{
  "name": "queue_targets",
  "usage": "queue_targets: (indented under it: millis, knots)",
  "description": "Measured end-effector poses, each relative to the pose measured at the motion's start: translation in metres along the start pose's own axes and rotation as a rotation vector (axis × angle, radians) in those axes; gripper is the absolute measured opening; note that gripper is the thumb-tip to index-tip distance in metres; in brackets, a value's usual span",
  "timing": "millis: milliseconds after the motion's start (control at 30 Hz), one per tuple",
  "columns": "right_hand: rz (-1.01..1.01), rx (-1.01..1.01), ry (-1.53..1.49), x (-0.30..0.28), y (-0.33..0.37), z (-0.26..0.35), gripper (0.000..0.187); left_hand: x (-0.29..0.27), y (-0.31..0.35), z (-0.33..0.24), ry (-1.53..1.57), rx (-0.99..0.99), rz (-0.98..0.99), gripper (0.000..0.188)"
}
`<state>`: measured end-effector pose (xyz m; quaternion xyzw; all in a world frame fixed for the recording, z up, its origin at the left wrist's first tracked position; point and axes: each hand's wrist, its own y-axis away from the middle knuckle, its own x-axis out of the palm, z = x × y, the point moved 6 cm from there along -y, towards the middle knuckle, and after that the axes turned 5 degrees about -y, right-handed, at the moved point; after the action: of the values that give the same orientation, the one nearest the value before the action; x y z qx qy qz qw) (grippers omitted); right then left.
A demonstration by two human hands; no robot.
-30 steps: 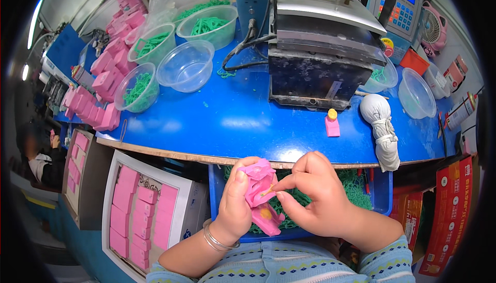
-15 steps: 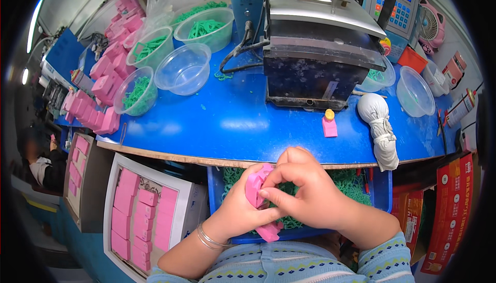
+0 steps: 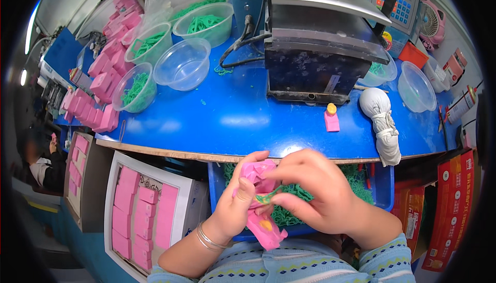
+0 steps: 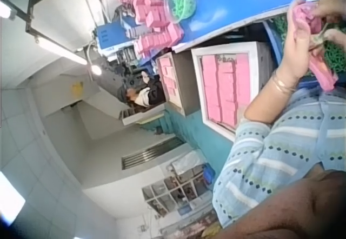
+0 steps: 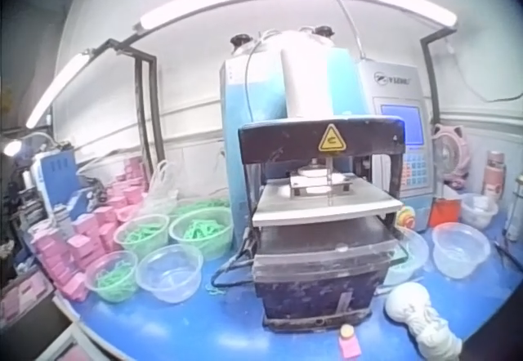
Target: The recorder is assembling small electronics or plastic components by inserting pieces into a pink mold or housing and then placing them in a machine for processing.
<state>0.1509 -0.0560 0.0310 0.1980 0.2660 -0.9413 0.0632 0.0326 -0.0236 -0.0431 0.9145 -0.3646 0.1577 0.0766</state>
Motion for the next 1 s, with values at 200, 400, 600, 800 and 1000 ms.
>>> queue_targets:
  millis: [200, 400, 600, 800, 1000]
  knots:
    - [0.113, -0.09, 0.094, 0.021, 0.009, -0.006, 0.019, 0.002, 0.001, -0.001, -0.215, -0.028, -0.091, 0.076]
    - [0.022, -0.022, 0.097, 0.022, 0.02, -0.011, 0.019, 0.004, 0.003, -0.003, -0.175, -0.034, -0.116, 0.077]
    - [-0.135, 0.042, -0.029, 0.016, 0.022, -0.012, 0.017, 0.0, 0.002, 0.002, -0.047, -0.016, -0.118, 0.074]
    - [-0.144, 0.026, -0.032, 0.011, 0.025, -0.015, 0.02, 0.001, 0.005, 0.0, 0.02, 0.041, -0.043, 0.072]
    - [-0.446, 0.256, -0.627, 0.0, 0.041, -0.025, 0.024, -0.006, 0.005, -0.002, -0.214, -0.051, -0.094, 0.071]
